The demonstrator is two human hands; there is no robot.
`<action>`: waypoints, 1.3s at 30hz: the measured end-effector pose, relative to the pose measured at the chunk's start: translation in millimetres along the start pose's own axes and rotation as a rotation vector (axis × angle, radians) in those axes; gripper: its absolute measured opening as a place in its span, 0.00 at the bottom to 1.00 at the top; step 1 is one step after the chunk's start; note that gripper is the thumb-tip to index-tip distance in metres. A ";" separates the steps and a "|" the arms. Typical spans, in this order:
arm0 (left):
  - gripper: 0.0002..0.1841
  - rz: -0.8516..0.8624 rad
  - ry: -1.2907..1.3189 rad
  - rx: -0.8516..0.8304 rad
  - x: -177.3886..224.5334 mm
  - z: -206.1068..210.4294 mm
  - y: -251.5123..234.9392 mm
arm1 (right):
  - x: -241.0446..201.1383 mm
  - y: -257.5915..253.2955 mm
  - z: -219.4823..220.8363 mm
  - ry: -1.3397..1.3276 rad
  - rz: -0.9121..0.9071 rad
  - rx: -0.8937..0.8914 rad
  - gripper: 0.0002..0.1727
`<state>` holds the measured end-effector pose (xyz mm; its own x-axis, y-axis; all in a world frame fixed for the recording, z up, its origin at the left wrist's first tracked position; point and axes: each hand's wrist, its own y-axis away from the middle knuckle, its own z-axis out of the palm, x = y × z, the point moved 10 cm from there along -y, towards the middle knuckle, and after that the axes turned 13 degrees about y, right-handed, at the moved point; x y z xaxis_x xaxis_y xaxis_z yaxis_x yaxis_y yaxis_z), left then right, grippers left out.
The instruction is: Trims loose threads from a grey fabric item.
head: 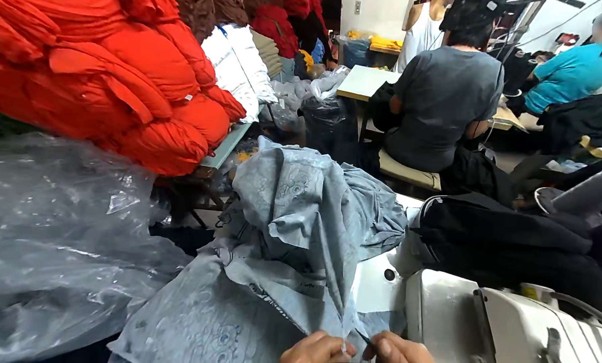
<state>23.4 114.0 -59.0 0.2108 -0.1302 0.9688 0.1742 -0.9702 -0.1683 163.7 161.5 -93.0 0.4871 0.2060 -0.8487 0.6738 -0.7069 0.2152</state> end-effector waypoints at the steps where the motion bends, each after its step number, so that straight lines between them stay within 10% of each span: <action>1: 0.09 0.002 -0.006 -0.005 -1.4 -0.2 1.6 | 0.5 -2.7 4.1 0.022 0.012 -0.030 0.27; 12: 0.08 0.033 -0.098 -0.051 -6.5 8.0 5.7 | -15.1 -18.2 3.3 0.185 -0.046 -0.015 0.22; 22: 0.18 -0.536 1.140 0.177 -73.9 -0.2 9.6 | -28.2 -9.1 -1.5 0.474 -0.097 0.121 0.23; 39: 0.16 -0.684 1.079 0.184 -90.4 5.9 14.2 | -33.8 -20.7 29.4 0.760 -0.239 0.127 0.22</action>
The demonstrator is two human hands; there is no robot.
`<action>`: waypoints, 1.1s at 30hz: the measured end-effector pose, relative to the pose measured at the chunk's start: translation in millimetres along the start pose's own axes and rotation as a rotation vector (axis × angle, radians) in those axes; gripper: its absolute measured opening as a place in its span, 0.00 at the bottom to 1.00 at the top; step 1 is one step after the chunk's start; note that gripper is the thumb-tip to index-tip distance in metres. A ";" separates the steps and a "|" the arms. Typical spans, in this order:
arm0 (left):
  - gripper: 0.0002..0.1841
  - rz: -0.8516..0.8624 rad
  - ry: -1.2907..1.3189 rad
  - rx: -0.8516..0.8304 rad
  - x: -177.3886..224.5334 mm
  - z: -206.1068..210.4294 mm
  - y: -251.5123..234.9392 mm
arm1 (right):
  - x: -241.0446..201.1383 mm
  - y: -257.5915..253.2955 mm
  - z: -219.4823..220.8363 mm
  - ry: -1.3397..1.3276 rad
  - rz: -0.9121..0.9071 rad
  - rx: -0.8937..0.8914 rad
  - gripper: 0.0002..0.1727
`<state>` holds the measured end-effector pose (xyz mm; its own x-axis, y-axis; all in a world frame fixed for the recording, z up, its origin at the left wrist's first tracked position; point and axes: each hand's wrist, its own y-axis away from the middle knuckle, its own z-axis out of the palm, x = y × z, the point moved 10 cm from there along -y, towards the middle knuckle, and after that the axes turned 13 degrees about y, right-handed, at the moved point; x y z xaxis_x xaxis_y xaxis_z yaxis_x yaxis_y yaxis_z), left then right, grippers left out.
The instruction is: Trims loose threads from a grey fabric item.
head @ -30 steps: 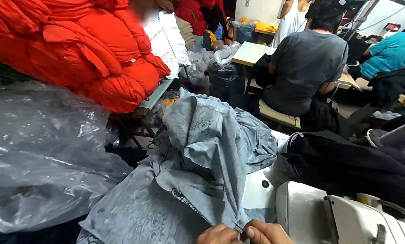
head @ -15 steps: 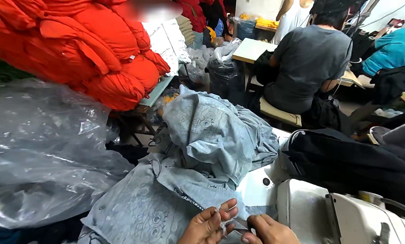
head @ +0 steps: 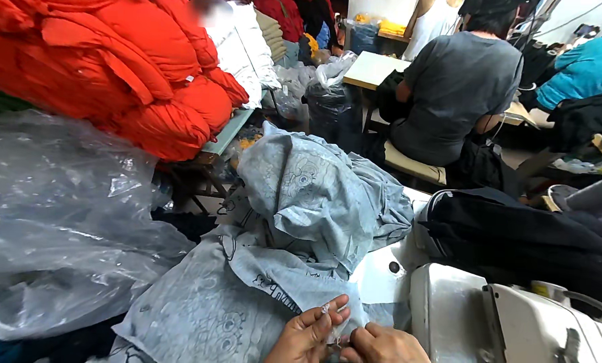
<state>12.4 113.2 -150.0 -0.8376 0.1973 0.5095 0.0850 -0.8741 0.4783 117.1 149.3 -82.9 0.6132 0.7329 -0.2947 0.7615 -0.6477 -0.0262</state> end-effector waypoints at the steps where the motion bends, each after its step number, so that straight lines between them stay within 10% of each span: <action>1: 0.15 0.007 -0.065 0.011 3.4 -1.8 0.0 | 1.5 1.4 1.4 -0.017 0.016 -0.028 0.23; 8: 0.09 0.346 -1.149 -0.091 56.6 39.5 -2.6 | 37.7 18.6 -13.5 -0.274 0.232 -0.036 0.22; 16: 0.07 0.017 -0.151 0.303 -2.9 7.9 -80.3 | 81.7 40.7 -16.9 -0.646 0.307 0.393 0.34; 27: 0.07 -0.013 -0.128 0.347 -20.3 10.3 -96.3 | 79.8 40.6 -19.1 -0.652 0.261 0.399 0.37; 33: 0.15 0.095 -0.052 0.146 -9.5 49.5 -45.0 | 92.7 37.1 5.0 -1.357 0.584 0.216 0.31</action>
<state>43.3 172.6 -141.0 -0.7933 0.1434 0.5918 0.2425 -0.8171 0.5230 201.1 192.2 -116.0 0.0625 -0.3029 -0.9510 0.3644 -0.8801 0.3043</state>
